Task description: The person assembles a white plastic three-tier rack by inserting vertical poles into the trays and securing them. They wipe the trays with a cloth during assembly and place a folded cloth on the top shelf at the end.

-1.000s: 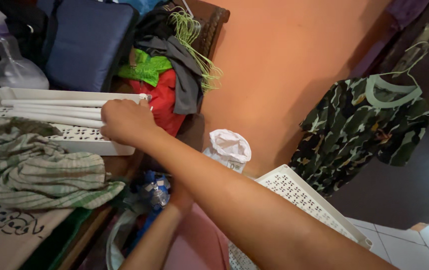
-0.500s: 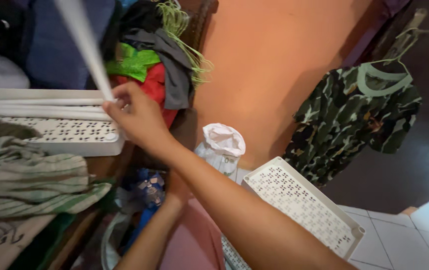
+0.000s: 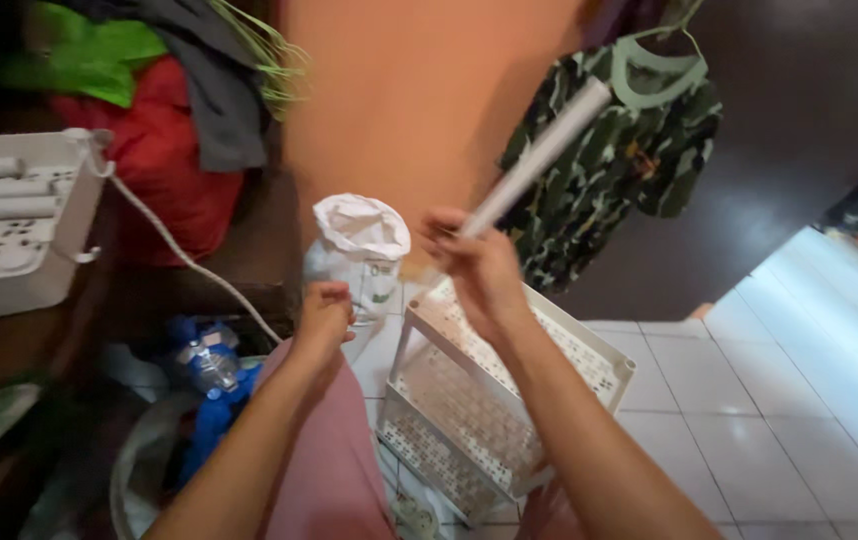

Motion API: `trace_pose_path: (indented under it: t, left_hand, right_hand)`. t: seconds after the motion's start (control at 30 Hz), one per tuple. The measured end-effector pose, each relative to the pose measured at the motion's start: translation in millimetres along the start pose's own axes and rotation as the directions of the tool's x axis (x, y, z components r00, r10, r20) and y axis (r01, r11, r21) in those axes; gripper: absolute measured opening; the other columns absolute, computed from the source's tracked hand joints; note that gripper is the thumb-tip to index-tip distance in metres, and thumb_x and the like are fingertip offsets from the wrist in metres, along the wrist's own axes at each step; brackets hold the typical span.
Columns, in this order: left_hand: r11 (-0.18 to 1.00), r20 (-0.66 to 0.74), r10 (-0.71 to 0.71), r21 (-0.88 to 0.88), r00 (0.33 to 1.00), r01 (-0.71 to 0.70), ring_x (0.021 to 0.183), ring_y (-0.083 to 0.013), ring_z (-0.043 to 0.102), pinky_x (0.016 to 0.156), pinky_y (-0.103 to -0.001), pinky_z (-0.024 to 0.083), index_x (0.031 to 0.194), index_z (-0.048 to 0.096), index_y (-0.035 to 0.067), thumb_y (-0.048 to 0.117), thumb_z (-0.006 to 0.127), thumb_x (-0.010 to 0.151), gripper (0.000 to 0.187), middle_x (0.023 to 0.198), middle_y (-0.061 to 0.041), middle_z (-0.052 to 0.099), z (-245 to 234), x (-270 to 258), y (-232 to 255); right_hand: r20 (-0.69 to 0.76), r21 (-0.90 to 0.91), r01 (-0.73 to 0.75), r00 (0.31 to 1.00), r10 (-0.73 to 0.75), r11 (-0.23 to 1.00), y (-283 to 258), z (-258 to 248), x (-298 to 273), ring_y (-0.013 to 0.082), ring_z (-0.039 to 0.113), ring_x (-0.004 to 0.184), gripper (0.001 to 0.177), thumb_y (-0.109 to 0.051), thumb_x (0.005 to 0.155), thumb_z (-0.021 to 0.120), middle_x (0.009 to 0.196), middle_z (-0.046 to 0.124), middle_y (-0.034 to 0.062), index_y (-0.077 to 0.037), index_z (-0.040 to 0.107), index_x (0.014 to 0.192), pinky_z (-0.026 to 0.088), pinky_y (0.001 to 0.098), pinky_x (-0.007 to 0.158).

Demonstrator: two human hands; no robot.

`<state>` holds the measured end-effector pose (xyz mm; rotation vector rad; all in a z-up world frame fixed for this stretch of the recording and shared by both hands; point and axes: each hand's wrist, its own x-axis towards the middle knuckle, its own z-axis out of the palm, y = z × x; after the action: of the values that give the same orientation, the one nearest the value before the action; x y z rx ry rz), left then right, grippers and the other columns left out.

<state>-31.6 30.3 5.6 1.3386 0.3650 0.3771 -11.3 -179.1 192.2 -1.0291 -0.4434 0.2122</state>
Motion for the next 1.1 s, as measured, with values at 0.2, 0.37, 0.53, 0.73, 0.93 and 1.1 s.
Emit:
trace_pose_path:
  t: [0.2, 0.37, 0.53, 0.73, 0.93, 1.1]
  left_hand:
    - [0.908, 0.281, 0.177, 0.324, 0.943, -0.267, 0.13, -0.0262, 0.052, 0.106, -0.039, 0.044, 0.147, 0.044, 0.009, 0.016, 0.071, 0.091, 0.063, 0.146, -0.017, 0.051, 39, 28, -23]
    - [0.936, 0.609, 0.021, 0.266, 0.793, -0.229, 0.133, -0.0262, 0.049, 0.107, -0.038, 0.041, 0.153, 0.031, 0.015, 0.019, 0.085, 0.078, 0.092, 0.145, -0.017, 0.052, 64, 24, -14]
    - [0.925, 0.521, -0.057, 0.348, 0.851, -0.152, 0.098, -0.0247, 0.068, 0.081, -0.04, 0.058, 0.138, 0.04, 0.015, 0.022, 0.088, 0.073, 0.081, 0.109, -0.02, 0.068, 63, 24, -22]
    - [0.971, 0.316, 0.093, 0.182, 0.944, -0.157, 0.085, -0.024, 0.069, 0.071, -0.039, 0.057, 0.127, 0.034, 0.015, 0.026, 0.088, 0.071, 0.078, 0.095, -0.015, 0.07, 75, -4, -43]
    - [0.881, 0.125, 0.15, 0.433, 0.981, -0.19, 0.084, -0.0301, 0.069, 0.074, -0.039, 0.054, 0.116, 0.031, 0.009, 0.044, 0.096, 0.068, 0.088, 0.097, -0.019, 0.069, 90, -44, -44]
    - [0.87, 0.177, -0.083, 0.493, 0.981, -0.015, 0.082, -0.0279, 0.07, 0.073, -0.037, 0.057, 0.109, 0.027, 0.005, 0.053, 0.091, 0.067, 0.09, 0.098, -0.021, 0.068, 87, -59, -26]
  right_hand:
    - [-0.023, 0.329, -0.108, 0.992, 0.123, 0.938, -11, -108, -25, 0.0212, 0.054, 0.068, 0.026, -0.032, 0.104, 0.064, 0.071, 0.052, 0.0058, -0.007, 0.067, 0.096, 0.049, 0.0404, 0.071]
    - [-0.274, 0.137, -0.082, 0.955, 0.118, 0.987, 18, -113, -29, 0.0206, 0.057, 0.067, 0.04, -0.043, 0.105, 0.055, 0.071, 0.056, 0.0068, -0.008, 0.062, 0.084, 0.051, 0.0397, 0.072]
    - [-0.398, 0.092, -0.179, 0.895, 0.201, 0.98, 39, -92, -36, 0.0205, 0.064, 0.072, 0.031, -0.034, 0.1, 0.052, 0.078, 0.065, 0.009, -0.005, 0.06, 0.093, 0.055, 0.0366, 0.078]
    - [-0.377, 0.162, -0.119, 0.91, 0.173, 0.98, 40, -93, -34, 0.0122, 0.037, 0.05, 0.039, -0.045, 0.104, 0.058, 0.054, 0.036, -0.003, -0.011, 0.056, 0.086, 0.039, 0.0295, 0.057]
    - [-0.252, 0.22, -0.05, 0.962, 0.106, 0.974, 36, -67, -15, 0.0125, 0.027, 0.041, 0.046, -0.039, 0.102, 0.056, 0.048, 0.026, -0.0025, -0.014, 0.043, 0.066, 0.031, 0.0308, 0.047]
    - [-0.246, 0.174, -0.098, 0.959, 0.14, 0.98, 57, -45, -10, 0.013, 0.022, 0.037, 0.049, -0.037, 0.104, 0.051, 0.046, 0.026, -0.0018, -0.014, 0.039, 0.062, 0.023, 0.0313, 0.039]
